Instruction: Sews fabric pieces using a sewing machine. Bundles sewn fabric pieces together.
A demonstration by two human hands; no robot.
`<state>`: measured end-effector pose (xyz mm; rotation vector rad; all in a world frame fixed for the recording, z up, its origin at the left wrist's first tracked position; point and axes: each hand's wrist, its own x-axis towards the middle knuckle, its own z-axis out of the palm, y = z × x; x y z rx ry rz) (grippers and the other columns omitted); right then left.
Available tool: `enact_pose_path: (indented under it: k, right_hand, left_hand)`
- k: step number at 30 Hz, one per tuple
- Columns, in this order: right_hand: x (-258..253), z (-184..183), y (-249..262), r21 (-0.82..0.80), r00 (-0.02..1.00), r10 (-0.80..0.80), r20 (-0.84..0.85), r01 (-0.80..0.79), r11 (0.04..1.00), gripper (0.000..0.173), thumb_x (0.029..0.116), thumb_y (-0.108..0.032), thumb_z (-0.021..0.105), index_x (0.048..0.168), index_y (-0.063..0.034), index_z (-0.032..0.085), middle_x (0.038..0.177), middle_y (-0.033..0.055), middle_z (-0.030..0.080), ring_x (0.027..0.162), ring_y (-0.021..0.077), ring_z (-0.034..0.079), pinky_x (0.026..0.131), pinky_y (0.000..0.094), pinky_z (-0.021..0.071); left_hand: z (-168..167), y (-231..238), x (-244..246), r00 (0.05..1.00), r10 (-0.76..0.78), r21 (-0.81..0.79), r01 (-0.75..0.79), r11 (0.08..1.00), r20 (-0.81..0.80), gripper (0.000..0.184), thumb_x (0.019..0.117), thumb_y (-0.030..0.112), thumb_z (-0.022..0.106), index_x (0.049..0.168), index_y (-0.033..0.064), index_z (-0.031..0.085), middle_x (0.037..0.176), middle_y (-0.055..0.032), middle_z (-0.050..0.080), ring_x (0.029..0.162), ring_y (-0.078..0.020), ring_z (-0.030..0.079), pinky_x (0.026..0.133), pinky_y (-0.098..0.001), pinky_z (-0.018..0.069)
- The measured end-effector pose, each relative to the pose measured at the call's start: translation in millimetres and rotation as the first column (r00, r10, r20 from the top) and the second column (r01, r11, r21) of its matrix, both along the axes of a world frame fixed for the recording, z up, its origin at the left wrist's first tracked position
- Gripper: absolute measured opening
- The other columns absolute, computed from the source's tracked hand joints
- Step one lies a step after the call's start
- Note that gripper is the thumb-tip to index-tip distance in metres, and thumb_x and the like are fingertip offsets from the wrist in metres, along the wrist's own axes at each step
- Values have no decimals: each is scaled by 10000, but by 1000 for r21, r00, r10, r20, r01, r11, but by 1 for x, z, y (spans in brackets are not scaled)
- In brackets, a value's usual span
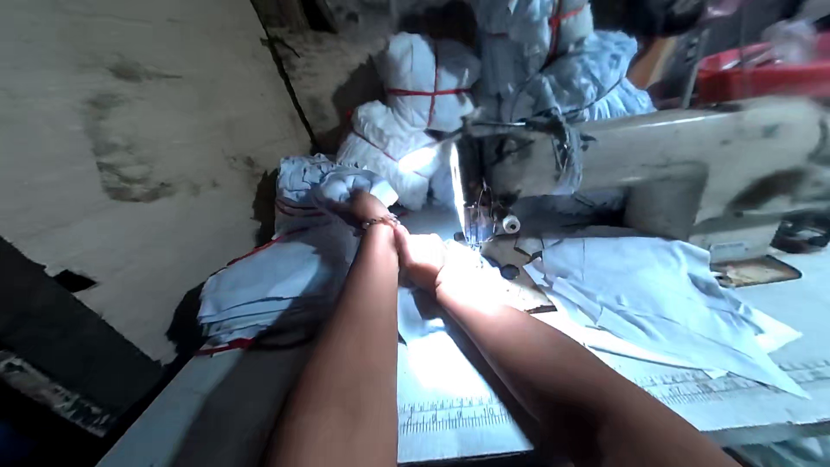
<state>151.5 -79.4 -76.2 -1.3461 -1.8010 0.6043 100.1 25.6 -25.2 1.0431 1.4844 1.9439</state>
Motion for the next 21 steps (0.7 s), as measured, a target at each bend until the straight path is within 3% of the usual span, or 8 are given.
enact_pose_path:
  k: [3, 6, 9, 12, 14, 16, 19, 21]
  right_hand:
    - [5, -13, -3, 1, 987, 149, -61, -149, 989, 562, 1120, -320, 312, 950, 65, 684, 860, 172, 652, 849, 250, 618, 824, 447, 484]
    - [6, -2, 6, -56, 991, 23, 132, -16, 998, 667, 1109, -472, 233, 1006, 15, 678, 967, 188, 685, 989, 325, 665, 883, 542, 492]
    - [0, -8, 8, 213, 995, -29, 96, 8, 977, 582, 1086, -435, 354, 1174, 45, 672, 1149, 228, 685, 1159, 370, 637, 1014, 540, 473]
    - [-8, 13, -9, 386, 984, 109, -142, -47, 921, 638, 1056, -357, 488, 1512, 80, 391, 1458, 283, 512, 1370, 372, 503, 1156, 498, 396]
    - [-9, 42, -35, 361, 927, 159, -340, -27, 932, 824, 1007, -372, 600, 1593, 50, 205, 1530, 294, 422, 1369, 367, 496, 1118, 511, 425]
    - [2, 72, -67, 237, 869, 143, -474, -30, 971, 935, 927, -394, 725, 1594, 6, 206, 1446, 273, 510, 1288, 335, 565, 1065, 525, 471]
    - [43, 103, -112, 120, 889, 100, -447, -52, 991, 396, 913, -238, 773, 1179, 19, 631, 939, 111, 709, 834, 142, 689, 762, 352, 588]
    - [82, 108, -152, 129, 957, 60, -284, -23, 991, 159, 927, -104, 733, 1041, -3, 685, 834, 26, 692, 725, 38, 649, 676, 234, 558]
  left_hand:
    - [32, 11, -47, 951, 122, 222, -59, 973, -284, 640, 1079, 188, 497, 1561, -115, 205, 1559, -327, 375, 1466, -379, 399, 1218, -426, 304]
    - [52, 24, -80, 975, 189, 366, -134, 921, -119, 693, 1080, 205, 488, 1584, -95, 118, 1623, -284, 278, 1527, -273, 303, 1248, -320, 232]
    - [52, -15, -81, 998, 20, 460, -45, 887, 59, 709, 1088, 214, 470, 1614, -4, 48, 1653, -204, 232, 1521, -172, 299, 1236, -282, 271]
    - [29, -68, -71, 972, -222, 495, 158, 855, 74, 674, 1100, 271, 443, 1615, 96, 44, 1589, -119, 340, 1425, -148, 429, 1172, -357, 406]
    - [3, -105, -63, 915, -403, 519, 341, 784, 8, 661, 1084, 214, 480, 1598, 104, 79, 1499, -54, 432, 1334, -90, 499, 1119, -327, 450]
    - [-26, -147, -52, 848, -510, 473, 513, 716, -146, 629, 1025, 84, 519, 1540, 48, 160, 1311, 21, 533, 1176, -1, 578, 1006, -234, 514]
    - [-55, -190, -49, 518, -657, 299, 855, 425, -548, 504, 969, 287, 695, 1400, 189, 451, 1180, 198, 660, 1086, 75, 630, 942, -165, 550]
    - [-56, -197, -60, 190, -636, 28, 966, 256, -748, 547, 992, 500, 602, 1457, 237, 482, 1308, 237, 606, 1204, 131, 539, 1027, -131, 474]
